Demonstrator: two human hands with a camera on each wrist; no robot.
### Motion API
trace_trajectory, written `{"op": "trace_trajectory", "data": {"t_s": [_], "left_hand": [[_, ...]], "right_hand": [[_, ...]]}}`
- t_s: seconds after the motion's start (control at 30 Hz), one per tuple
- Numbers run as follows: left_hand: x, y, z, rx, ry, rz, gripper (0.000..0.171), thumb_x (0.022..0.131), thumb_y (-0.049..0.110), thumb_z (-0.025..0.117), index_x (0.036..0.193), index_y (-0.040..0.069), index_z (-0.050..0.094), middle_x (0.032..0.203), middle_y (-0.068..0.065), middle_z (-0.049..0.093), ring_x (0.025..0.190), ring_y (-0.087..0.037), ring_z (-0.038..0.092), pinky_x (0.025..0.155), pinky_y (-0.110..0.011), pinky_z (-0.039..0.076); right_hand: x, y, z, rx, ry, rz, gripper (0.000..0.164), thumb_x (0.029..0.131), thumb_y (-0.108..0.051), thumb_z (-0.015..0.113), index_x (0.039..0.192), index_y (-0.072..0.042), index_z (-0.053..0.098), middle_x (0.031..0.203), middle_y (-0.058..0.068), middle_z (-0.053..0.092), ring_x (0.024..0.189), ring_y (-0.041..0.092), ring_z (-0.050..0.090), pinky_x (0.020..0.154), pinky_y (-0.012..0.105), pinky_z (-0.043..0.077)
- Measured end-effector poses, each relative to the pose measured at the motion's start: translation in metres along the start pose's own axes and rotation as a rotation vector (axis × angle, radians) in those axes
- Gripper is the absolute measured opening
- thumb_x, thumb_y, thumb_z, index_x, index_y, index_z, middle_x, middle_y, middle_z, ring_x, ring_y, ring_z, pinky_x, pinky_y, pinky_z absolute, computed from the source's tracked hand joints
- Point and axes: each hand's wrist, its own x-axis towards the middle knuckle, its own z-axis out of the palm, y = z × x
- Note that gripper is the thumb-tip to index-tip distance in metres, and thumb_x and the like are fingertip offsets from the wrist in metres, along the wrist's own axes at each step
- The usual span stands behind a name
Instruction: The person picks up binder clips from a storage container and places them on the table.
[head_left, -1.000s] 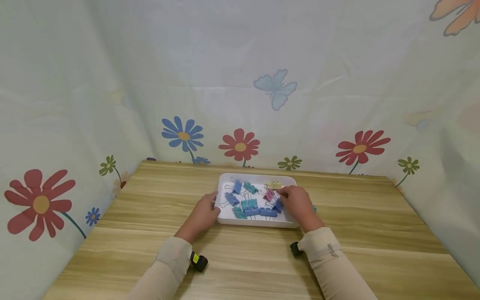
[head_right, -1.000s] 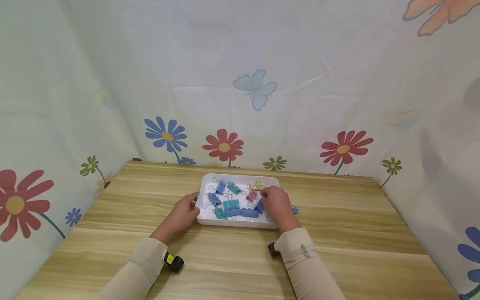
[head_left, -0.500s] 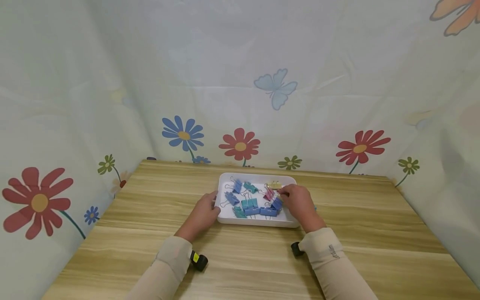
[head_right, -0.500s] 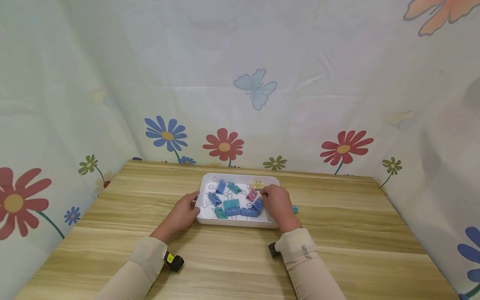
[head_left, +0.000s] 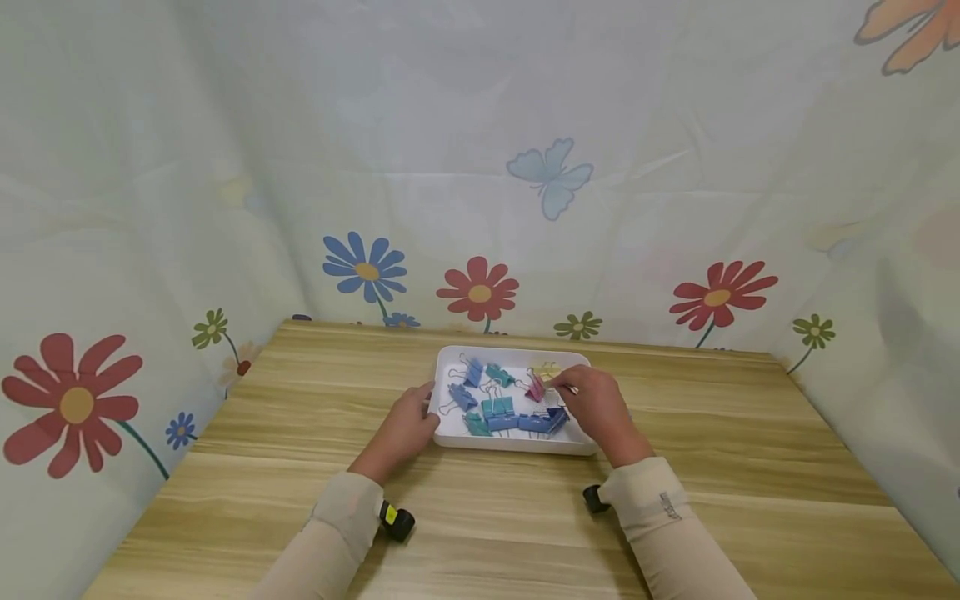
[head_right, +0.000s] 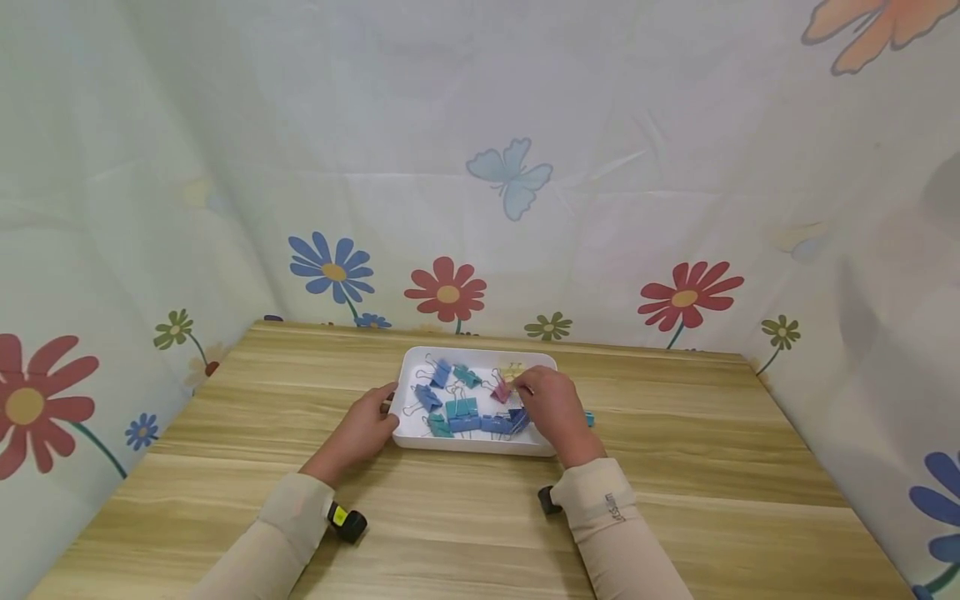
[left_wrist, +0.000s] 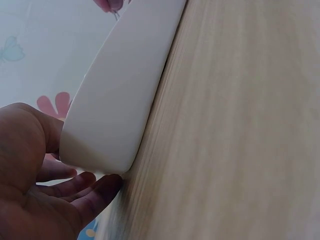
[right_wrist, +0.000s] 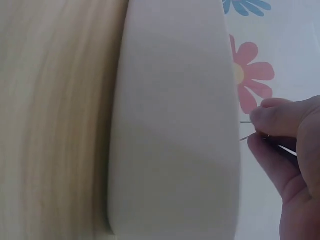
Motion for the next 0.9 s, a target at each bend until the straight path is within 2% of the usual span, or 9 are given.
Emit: {"op": "trace_trajectory", "data": {"t_s": [0.33,0.9], "left_hand": [[-0.001,0.0,0.001,-0.017,-0.008,-0.006,0.06,0.089,0.008,0.05,0.146,-0.004,0.036,0.136,-0.023,0.05,0.123,-0.033,0.054,0.104,-0.047,0.046],[-0.002,0.003,-0.001,-0.009,-0.015,-0.02,0.06,0.091,0.009,0.05,0.147,-0.002,0.035,0.138,-0.022,0.048,0.124,-0.033,0.053,0.104,-0.047,0.045]], "right_hand": [[-0.003,-0.007,-0.009,0.058,0.063,0.006,0.011,0.086,-0.008,0.07,0.094,-0.008,0.077,0.096,0.007,0.074,0.087,0.023,0.07,0.078,0.041,0.059],[-0.004,0.001,-0.02,0.038,0.111,-0.027,0.009,0.084,-0.009,0.072,0.091,-0.007,0.077,0.093,0.008,0.075,0.084,0.024,0.07,0.075,0.043,0.057]]}}
